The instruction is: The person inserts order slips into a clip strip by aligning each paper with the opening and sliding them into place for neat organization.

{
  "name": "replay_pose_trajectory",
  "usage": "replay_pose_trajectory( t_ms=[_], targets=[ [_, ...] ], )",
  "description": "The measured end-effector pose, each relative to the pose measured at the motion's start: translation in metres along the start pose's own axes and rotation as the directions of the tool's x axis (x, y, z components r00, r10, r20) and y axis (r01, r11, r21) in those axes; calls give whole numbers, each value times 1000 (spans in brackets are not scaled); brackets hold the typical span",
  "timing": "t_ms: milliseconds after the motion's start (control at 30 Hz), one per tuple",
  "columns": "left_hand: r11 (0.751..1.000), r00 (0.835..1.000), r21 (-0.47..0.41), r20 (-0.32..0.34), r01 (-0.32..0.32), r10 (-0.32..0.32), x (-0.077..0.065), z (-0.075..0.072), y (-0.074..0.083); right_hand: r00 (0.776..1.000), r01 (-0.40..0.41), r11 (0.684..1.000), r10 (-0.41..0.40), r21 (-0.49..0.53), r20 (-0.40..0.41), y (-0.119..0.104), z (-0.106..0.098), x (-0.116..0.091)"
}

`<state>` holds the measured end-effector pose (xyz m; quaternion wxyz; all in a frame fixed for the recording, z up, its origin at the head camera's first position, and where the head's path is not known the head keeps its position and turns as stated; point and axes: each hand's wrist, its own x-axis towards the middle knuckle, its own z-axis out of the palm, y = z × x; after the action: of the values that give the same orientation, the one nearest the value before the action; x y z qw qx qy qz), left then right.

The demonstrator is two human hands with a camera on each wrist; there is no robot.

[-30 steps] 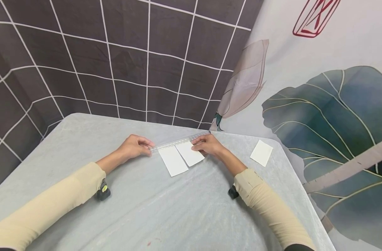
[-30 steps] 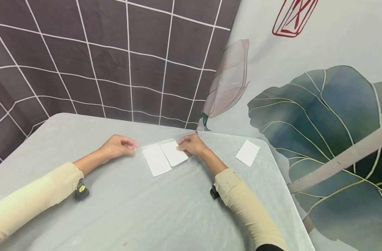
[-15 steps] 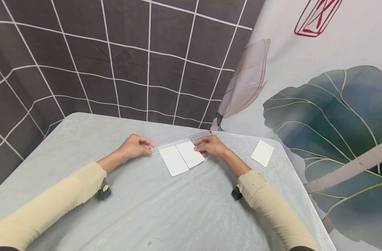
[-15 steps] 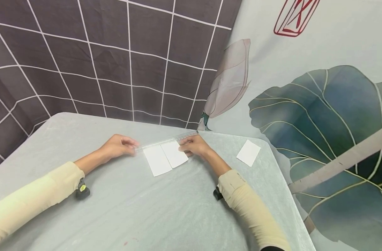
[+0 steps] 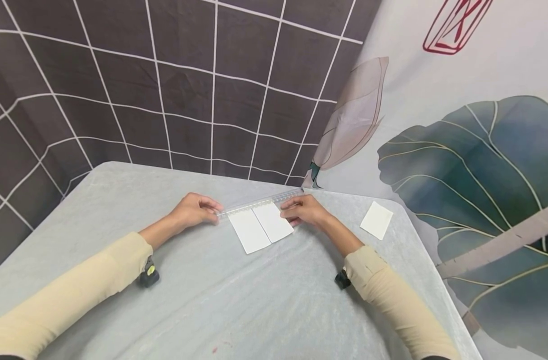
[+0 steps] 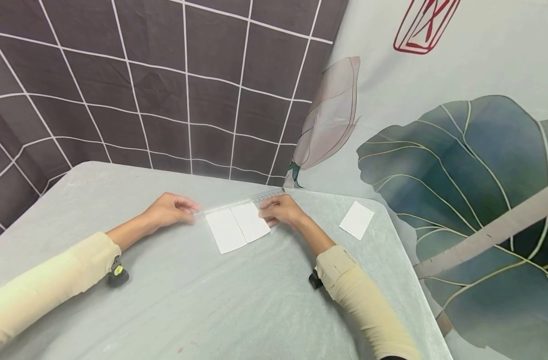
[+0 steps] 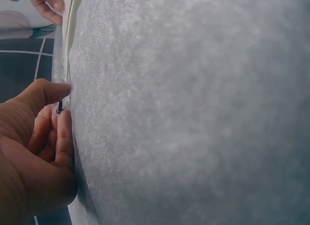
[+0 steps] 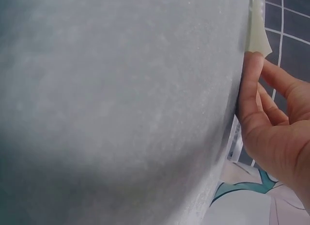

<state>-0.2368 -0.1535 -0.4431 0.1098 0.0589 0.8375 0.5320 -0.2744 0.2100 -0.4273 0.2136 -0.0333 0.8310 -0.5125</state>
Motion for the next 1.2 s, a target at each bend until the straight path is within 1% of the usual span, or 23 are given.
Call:
replay_pose_trajectory(
  t_ms=[300, 600, 800, 1033, 1200],
  targets=[
    [1000, 1000, -4, -7, -1, 1, 3, 0, 0, 1000, -1, 999, 1, 36, -5, -1, -2, -3],
    [1000, 1000, 8, -8, 1, -1, -1, 1, 1, 1000, -1, 996, 0, 89, 8, 0, -6, -6],
    [1000, 1000, 22, -9, 1, -1, -2, 1, 0, 1000, 0, 995, -2, 97, 17, 5, -9, -7],
    [1000, 1000, 26, -13, 13, -13, -1, 1, 1, 1000, 0, 996, -1, 87, 13, 3, -9, -12],
    [1000, 1000, 19, -10, 10, -10, -2, 1, 1, 1000, 3, 996, -5, 93, 13, 3, -10, -13]
  ],
)
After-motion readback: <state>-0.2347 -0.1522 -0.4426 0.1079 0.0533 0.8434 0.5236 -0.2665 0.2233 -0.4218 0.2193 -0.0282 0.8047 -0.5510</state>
